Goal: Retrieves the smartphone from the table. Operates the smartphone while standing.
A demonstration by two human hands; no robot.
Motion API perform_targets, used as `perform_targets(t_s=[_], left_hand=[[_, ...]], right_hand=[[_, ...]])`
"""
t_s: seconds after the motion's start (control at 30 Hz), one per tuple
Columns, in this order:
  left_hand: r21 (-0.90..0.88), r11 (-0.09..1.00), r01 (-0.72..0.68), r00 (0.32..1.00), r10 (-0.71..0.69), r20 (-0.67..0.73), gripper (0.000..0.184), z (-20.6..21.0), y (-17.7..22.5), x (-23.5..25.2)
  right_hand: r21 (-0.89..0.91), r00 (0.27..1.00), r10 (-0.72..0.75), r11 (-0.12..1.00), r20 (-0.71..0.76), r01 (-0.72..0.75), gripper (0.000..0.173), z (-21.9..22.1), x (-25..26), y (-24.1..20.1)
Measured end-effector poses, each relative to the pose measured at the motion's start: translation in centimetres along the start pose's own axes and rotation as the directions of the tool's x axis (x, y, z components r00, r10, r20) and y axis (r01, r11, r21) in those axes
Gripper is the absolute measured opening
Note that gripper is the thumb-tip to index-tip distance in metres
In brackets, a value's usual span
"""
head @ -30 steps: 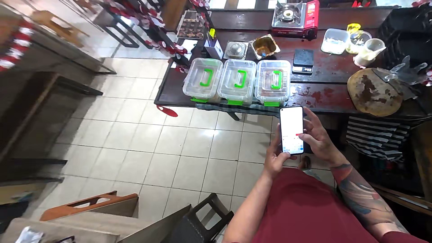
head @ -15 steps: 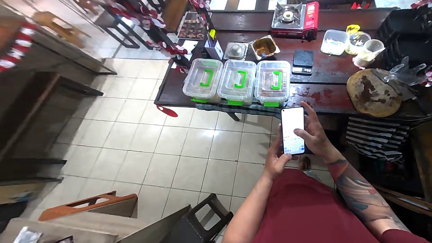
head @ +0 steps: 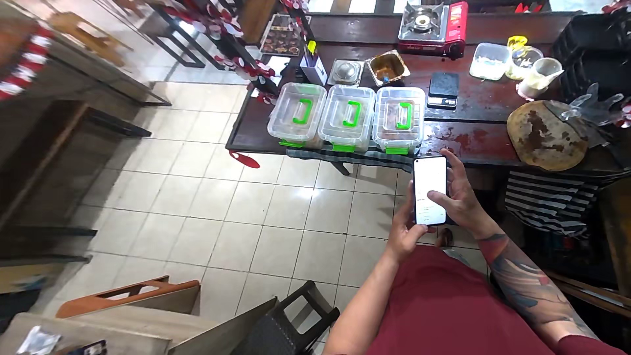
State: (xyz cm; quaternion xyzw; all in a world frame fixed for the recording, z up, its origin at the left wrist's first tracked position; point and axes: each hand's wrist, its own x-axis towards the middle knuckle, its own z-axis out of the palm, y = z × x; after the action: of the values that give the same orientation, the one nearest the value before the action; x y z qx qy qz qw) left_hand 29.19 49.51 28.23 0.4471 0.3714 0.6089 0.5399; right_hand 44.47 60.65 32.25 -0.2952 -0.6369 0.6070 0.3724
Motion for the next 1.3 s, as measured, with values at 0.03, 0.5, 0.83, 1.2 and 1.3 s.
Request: perform_targets(t_s=[0.03, 0.5, 0.83, 1.2, 1.3], left_hand=[[0.002, 1.0, -0.001, 1.0, 0.001, 0.0, 0.088, 0.02, -0.01, -0.03], [0.018, 1.0, 0.004, 1.0, -0.004, -0.021, 0.087, 0.29, -0.12, -0.44], [0.012, 1.0, 0.024, 1.0, -0.024, -0.02, 0.088, 0.44, -0.11, -0.19], [0.008, 0.999, 0.043, 0.998, -0.043, -0.043, 0.091, 0.49, 0.22, 0.04], [0.003, 0.999, 0.051, 0.997, -0.05, -0.05, 0.093, 0.44, 0.29, 0.05]], right_hand=[[-0.002, 1.0, 0.0, 1.0, -0.002, 0.0, 0.096, 0.07, -0.03, 0.01], [-0.01, 1.0, 0.013, 1.0, 0.024, -0.012, 0.091, -0.23, -0.57, 0.27], [0.0, 1.0, -0.008, 1.0, 0.022, 0.008, 0.093, -0.48, -0.75, 0.36], [-0.063, 0.999, -0.004, 0.998, 0.035, 0.006, 0.11, -0.31, -0.36, 0.47], [-0.049, 0.999, 0.005, 0.999, 0.038, -0.003, 0.106, -0.16, -0.32, 0.43]])
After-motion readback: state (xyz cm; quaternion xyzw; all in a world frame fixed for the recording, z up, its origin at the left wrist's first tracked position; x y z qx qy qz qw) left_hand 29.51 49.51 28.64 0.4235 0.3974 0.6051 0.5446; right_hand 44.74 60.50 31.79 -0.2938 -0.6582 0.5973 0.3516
